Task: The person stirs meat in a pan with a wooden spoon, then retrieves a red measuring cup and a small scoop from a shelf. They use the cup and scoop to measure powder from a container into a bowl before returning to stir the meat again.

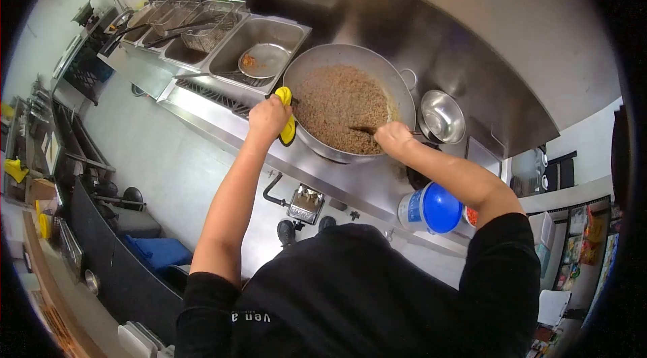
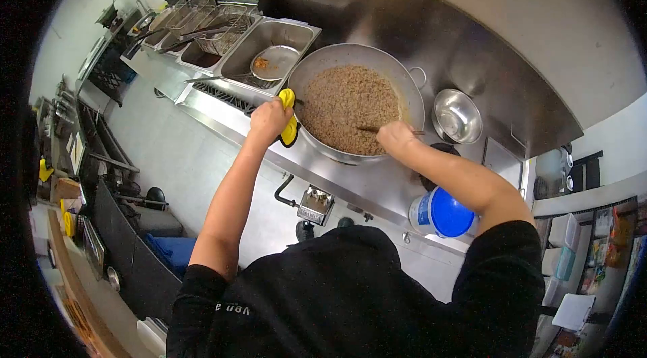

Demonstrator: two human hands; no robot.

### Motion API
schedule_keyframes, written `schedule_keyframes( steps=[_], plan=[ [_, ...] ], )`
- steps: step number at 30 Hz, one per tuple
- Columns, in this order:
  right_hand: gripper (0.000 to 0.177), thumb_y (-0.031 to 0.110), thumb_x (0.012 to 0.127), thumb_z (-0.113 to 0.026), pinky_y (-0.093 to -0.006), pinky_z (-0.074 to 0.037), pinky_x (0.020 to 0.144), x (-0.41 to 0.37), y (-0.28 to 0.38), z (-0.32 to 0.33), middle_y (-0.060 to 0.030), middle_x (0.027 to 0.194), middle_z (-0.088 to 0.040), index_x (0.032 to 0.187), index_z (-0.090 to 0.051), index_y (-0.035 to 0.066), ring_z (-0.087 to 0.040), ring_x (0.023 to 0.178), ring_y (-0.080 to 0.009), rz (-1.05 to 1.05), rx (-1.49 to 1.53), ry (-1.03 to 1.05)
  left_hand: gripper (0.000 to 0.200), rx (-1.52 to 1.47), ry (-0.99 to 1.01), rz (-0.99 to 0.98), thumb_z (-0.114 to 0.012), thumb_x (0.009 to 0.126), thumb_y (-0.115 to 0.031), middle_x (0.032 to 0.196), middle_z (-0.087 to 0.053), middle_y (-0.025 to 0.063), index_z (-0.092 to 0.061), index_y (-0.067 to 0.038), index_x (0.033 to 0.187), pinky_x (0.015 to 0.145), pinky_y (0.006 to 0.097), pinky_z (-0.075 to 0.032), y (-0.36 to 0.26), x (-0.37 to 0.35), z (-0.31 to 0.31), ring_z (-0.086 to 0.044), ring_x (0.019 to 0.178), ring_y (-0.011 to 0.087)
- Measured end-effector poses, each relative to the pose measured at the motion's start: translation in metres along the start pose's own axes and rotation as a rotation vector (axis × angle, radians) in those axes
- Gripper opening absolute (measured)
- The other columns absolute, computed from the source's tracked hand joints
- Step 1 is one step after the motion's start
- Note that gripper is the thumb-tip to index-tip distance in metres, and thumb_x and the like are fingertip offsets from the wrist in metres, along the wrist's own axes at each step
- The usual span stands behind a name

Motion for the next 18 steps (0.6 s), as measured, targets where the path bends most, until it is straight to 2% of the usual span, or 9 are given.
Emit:
schedule_keyframes(
  steps=[2,4,7,8,10,12,14,17,18],
  plan=[
    [0.014,0.011,0.076,-0.058,-0.0395,-0.056,0.057,0.046,-0.008,-0.035,-0.0099,0.08,-0.069,0.079,-0.072,0.009,-0.069,0.075,-0.026,-0.043,0.064,-0.091,0.039,0.046,-0.007,-0.039,-0.056,0.082,-0.036,0.077,-0.065,0.0229,-0.059,0.002,0.089,0.068,0.0452,-0.052,-0.003,0.002,-0.002,-0.065,0.074,0.0371],
    [0.015,0.01,0.077,-0.058,-0.0391,-0.056,0.059,0.086,-0.028,-0.056,-0.0105,0.081,-0.069,0.081,-0.072,0.009,-0.069,0.076,-0.0268,-0.132,0.072,-0.29,0.038,0.042,-0.055,-0.059,-0.056,0.082,-0.035,0.073,-0.065,0.022,-0.059,0.002,0.087,0.065,0.0445,-0.053,-0.005,0.002,-0.002,-0.066,0.071,0.0362],
    [0.012,0.01,0.074,-0.059,-0.0361,-0.056,0.065,0.08,-0.065,-0.008,-0.0139,0.081,-0.069,0.075,-0.07,0.006,-0.068,0.077,-0.0256,-0.165,0.201,-0.147,0.035,0.016,-0.051,-0.059,-0.055,0.083,-0.033,0.072,-0.065,0.0202,-0.059,0.001,0.087,0.065,0.0444,-0.053,-0.004,0.0,-0.002,-0.066,0.07,0.0357],
    [0.013,0.01,0.075,-0.058,-0.0376,-0.055,0.067,0.085,-0.085,-0.019,-0.0139,0.083,-0.069,0.076,-0.071,0.005,-0.068,0.079,-0.0266,-0.2,0.217,-0.161,0.035,0.026,-0.057,-0.051,-0.055,0.083,-0.033,0.072,-0.065,0.0202,-0.059,0.001,0.087,0.065,0.0444,-0.053,-0.002,-0.001,-0.001,-0.066,0.07,0.0357],
    [0.018,0.011,0.08,-0.056,-0.0383,-0.055,0.072,0.039,-0.113,0.034,-0.0147,0.093,-0.069,0.089,-0.071,0.007,-0.068,0.087,-0.0281,-0.309,0.289,-0.1,0.035,0.06,-0.082,-0.086,-0.055,0.083,-0.033,0.072,-0.065,0.0198,-0.057,0.001,0.088,0.065,0.0446,-0.053,-0.002,0.0,-0.003,-0.065,0.069,0.0357],
    [0.022,0.024,0.081,-0.061,-0.0405,-0.054,0.074,0.018,-0.144,0.043,-0.0161,0.091,-0.068,0.089,-0.071,0.006,-0.067,0.088,-0.0307,-0.333,0.337,-0.051,0.033,0.048,-0.018,-0.01,-0.058,0.081,-0.032,0.077,-0.066,0.0195,-0.055,-0.001,0.089,0.069,0.0429,-0.052,-0.004,0.0,0.0,-0.066,0.074,0.0341],
    [0.023,0.027,0.081,-0.062,-0.0404,-0.054,0.074,0.014,-0.17,0.046,-0.0166,0.088,-0.068,0.087,-0.071,0.006,-0.067,0.086,-0.0314,-0.379,0.302,-0.084,0.033,0.051,-0.018,-0.02,-0.056,0.081,-0.032,0.075,-0.066,0.0193,-0.054,-0.001,0.089,0.067,0.0429,-0.052,-0.006,-0.001,0.0,-0.066,0.073,0.0341],
    [0.024,0.027,0.082,-0.061,-0.0407,-0.054,0.075,0.068,-0.192,0.002,-0.0176,0.089,-0.068,0.087,-0.071,0.006,-0.067,0.087,-0.0318,-0.407,0.243,-0.142,0.033,0.048,-0.02,-0.03,-0.054,0.083,-0.033,0.074,-0.066,0.0192,-0.054,-0.001,0.09,0.067,0.0434,-0.052,-0.007,-0.001,0.001,-0.066,0.072,0.0344],
    [0.024,0.026,0.083,-0.059,-0.041,-0.054,0.076,0.09,-0.188,-0.01,-0.0183,0.09,-0.067,0.087,-0.07,0.005,-0.066,0.087,-0.032,-0.389,0.342,-0.161,0.033,0.057,-0.028,-0.019,-0.054,0.083,-0.033,0.074,-0.066,0.0192,-0.054,-0.001,0.09,0.067,0.0434,-0.052,-0.005,0.001,0.002,-0.066,0.072,0.0344]
  ],
)
Point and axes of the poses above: each hand's wrist, its own x-axis towards the middle knuckle, its own z-axis out of the back of the hand, y = z × x, the point moved 7 cm from there along x, towards the middle knuckle
